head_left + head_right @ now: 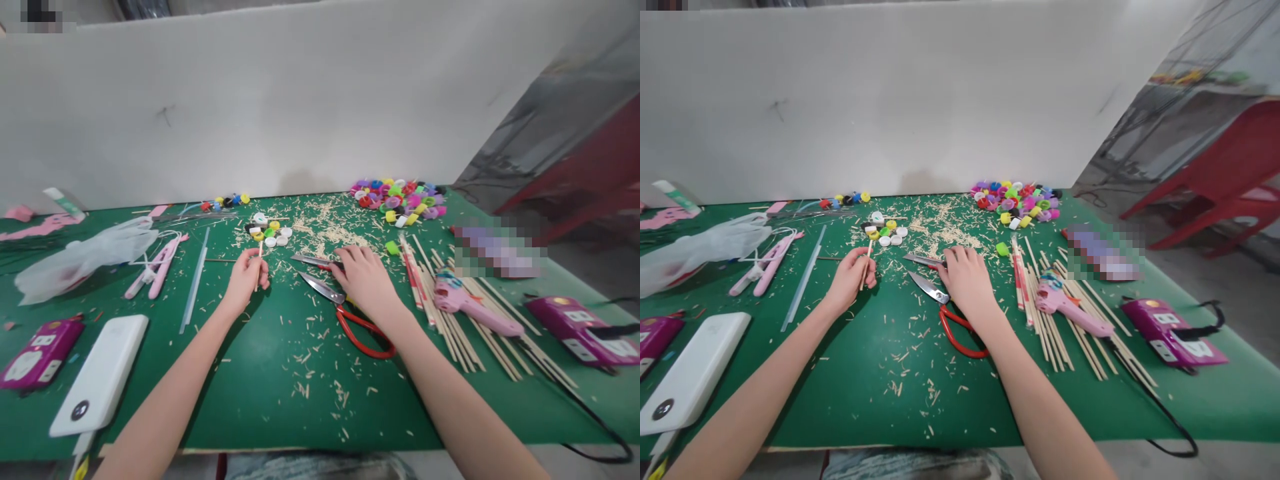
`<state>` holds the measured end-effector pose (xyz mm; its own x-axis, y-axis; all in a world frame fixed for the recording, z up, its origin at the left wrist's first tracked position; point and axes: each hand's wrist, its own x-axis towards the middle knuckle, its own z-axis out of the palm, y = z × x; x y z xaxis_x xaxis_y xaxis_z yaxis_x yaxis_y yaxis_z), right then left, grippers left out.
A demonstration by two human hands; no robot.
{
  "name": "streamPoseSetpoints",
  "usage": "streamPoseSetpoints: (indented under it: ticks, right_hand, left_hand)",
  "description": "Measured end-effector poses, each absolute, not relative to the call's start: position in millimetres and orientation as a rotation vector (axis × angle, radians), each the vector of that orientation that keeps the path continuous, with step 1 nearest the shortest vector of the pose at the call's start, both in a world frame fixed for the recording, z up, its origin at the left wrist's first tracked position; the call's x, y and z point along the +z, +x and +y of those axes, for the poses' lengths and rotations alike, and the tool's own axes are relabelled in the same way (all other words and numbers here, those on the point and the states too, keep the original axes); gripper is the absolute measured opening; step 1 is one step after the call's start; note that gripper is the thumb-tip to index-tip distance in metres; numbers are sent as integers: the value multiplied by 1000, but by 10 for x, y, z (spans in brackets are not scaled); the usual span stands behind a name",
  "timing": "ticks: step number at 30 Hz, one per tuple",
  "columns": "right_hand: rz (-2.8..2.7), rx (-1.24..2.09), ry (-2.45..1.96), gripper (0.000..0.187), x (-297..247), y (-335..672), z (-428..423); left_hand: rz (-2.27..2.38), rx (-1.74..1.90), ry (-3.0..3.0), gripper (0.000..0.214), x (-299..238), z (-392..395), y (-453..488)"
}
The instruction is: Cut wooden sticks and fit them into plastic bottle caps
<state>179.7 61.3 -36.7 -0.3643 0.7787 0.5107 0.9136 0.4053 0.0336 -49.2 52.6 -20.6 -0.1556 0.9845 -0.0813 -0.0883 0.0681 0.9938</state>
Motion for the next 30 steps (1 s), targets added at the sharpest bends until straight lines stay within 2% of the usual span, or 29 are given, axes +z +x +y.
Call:
streamPoseSetpoints:
  ticks: [8,13,20,26,30]
  right_hand:
    - [-2358,-379,-1443,26,-558,1843,710]
    - [-2287,-278,-1512,19,-466,1809,663]
    - [-2256,223,-1706,20,-196,1698,553]
    - [-2336,199,-1604,31,-207,1529,467]
    - [-2395,178,-1553,32,-219,1469,449]
  left_hand:
    - [1359,1241,1006,15,-122,481,-401]
    - [1328,1242,1030,14,-175,504,-420]
    - [1286,1196,990,13,-199,522,-379]
    - [1327,1132,1020,16,-175,468,-294]
    - [1334,1086,1035,8,-179,418,-255]
